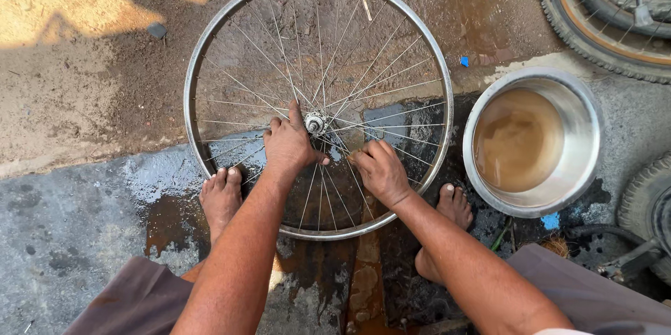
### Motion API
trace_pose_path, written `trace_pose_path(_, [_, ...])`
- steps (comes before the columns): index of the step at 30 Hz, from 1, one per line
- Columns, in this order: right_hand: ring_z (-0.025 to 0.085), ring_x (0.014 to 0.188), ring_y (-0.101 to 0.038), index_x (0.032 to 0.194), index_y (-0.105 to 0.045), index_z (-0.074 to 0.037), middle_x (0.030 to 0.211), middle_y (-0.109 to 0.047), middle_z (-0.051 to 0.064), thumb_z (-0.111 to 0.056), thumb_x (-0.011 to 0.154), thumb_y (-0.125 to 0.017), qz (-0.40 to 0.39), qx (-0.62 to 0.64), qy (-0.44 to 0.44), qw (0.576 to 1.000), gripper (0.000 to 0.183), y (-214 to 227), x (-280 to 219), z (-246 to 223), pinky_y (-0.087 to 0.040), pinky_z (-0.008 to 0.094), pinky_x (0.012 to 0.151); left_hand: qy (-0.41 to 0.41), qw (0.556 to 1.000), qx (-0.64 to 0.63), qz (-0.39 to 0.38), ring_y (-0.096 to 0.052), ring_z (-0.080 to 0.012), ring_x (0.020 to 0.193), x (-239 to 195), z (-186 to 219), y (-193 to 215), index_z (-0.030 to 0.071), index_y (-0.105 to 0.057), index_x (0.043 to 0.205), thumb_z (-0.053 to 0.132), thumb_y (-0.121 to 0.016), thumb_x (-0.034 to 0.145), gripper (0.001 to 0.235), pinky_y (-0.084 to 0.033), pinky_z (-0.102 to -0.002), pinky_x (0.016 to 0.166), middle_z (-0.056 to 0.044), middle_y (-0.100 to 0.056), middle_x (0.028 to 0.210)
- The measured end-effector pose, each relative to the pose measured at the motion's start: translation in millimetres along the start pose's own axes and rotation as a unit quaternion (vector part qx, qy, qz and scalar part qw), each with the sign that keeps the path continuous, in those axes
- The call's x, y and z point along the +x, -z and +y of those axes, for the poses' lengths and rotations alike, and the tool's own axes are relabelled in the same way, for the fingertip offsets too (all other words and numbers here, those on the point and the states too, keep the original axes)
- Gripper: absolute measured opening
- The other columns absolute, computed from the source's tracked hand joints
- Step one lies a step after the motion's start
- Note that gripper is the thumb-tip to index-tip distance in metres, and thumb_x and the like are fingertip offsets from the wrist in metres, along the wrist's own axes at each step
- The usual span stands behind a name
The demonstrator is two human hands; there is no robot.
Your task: The person scrubs the spokes and hub of a bicycle wheel using a small brush and water from a metal bowl. The wheel is held steady with one hand while the other hand scrubs the metal parts. The person occasionally dips the brush into the bowl to wet it.
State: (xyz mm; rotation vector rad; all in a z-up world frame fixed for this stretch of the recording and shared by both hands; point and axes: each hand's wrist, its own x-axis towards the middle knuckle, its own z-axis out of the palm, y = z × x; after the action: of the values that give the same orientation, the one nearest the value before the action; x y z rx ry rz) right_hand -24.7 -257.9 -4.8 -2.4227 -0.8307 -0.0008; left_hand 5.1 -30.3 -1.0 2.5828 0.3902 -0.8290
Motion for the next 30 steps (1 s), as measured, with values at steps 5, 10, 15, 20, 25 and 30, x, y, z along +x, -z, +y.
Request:
trace_pose_path(5, [0.023, 0.089, -0.060, 0.097, -0.073, -0.009, 0.091, -0.057, 0.004, -0.014, 0.086, -0.081, 0.007, 0.012, -0.016, 1.000, 0.014, -14.8, 26.2, -0.3, -0.053, 0.037, 0.076, -0.013, 1.000, -0.012, 0.016, -0.043, -0.0418, 0.141, -6.4, -4.5, -4.7, 0.004, -0.007, 0.162, 0.052, -0.103, 0.045, 0.159, -0.037, -0.054, 0.116, -0.024, -0.056, 0.141])
trace_pose_path(10, [0.023, 0.090, -0.061, 0.095, -0.070, -0.008, 0.095, -0.057, 0.006, -0.016, 0.088, -0.079, -0.029, 0.003, -0.032, 0.999, 0.014, 9.4, -10.9, 2.0, -0.055, 0.038, 0.078, -0.018, 1.000, 0.004, 0.007, -0.041, -0.0445, 0.140, -0.6, -3.2, -1.8, 0.003, -0.005, 0.160, 0.052, -0.104, 0.048, 0.157, -0.035, -0.054, 0.116, -0.027, -0.054, 0.141])
trace_pose_path(15, [0.024, 0.087, -0.065, 0.119, -0.070, -0.007, 0.099, -0.059, 0.008, -0.014, 0.092, -0.077, 0.011, 0.058, -0.152, 0.987, 0.029, 51.0, 8.9, 2.9, -0.057, 0.036, 0.074, -0.052, 0.996, 0.078, 0.003, -0.043, -0.0410, 0.141, -0.5, -2.6, 19.6, 0.013, -0.004, 0.162, 0.047, -0.104, 0.050, 0.154, -0.031, -0.055, 0.119, -0.024, -0.052, 0.144])
trace_pose_path(20, [0.027, 0.083, -0.065, 0.130, -0.070, -0.007, 0.096, -0.059, 0.015, -0.002, 0.096, -0.075, 0.134, -0.013, -0.173, 0.976, 0.035, 117.2, 8.2, 50.8, -0.053, 0.041, 0.074, -0.091, 0.988, 0.108, 0.068, -0.042, -0.0427, 0.141, -18.0, -6.4, 24.5, 0.018, -0.002, 0.166, 0.045, -0.103, 0.051, 0.155, -0.028, -0.052, 0.123, -0.025, -0.050, 0.145])
trace_pose_path(25, [0.023, 0.081, -0.070, 0.107, -0.075, -0.004, 0.097, -0.070, 0.013, 0.001, 0.096, -0.075, 0.170, -0.050, -0.322, 0.930, 0.012, 157.8, -54.4, 158.8, -0.056, 0.035, 0.074, -0.105, 0.982, 0.074, 0.142, -0.033, -0.0435, 0.148, -31.7, -13.8, 9.5, 0.018, -0.010, 0.164, 0.041, -0.103, 0.049, 0.149, -0.029, -0.051, 0.123, -0.027, -0.039, 0.153])
trace_pose_path(30, [0.015, 0.070, -0.072, 0.109, -0.069, -0.004, 0.099, -0.072, 0.008, 0.006, 0.096, -0.062, 0.240, 0.157, -0.513, 0.809, 0.018, 170.3, -98.4, 187.3, -0.057, 0.029, 0.057, -0.086, 0.984, 0.031, 0.151, -0.022, -0.0453, 0.151, -38.2, -18.5, -3.7, 0.021, -0.016, 0.162, 0.034, -0.098, 0.059, 0.132, -0.030, -0.051, 0.121, -0.027, -0.029, 0.160])
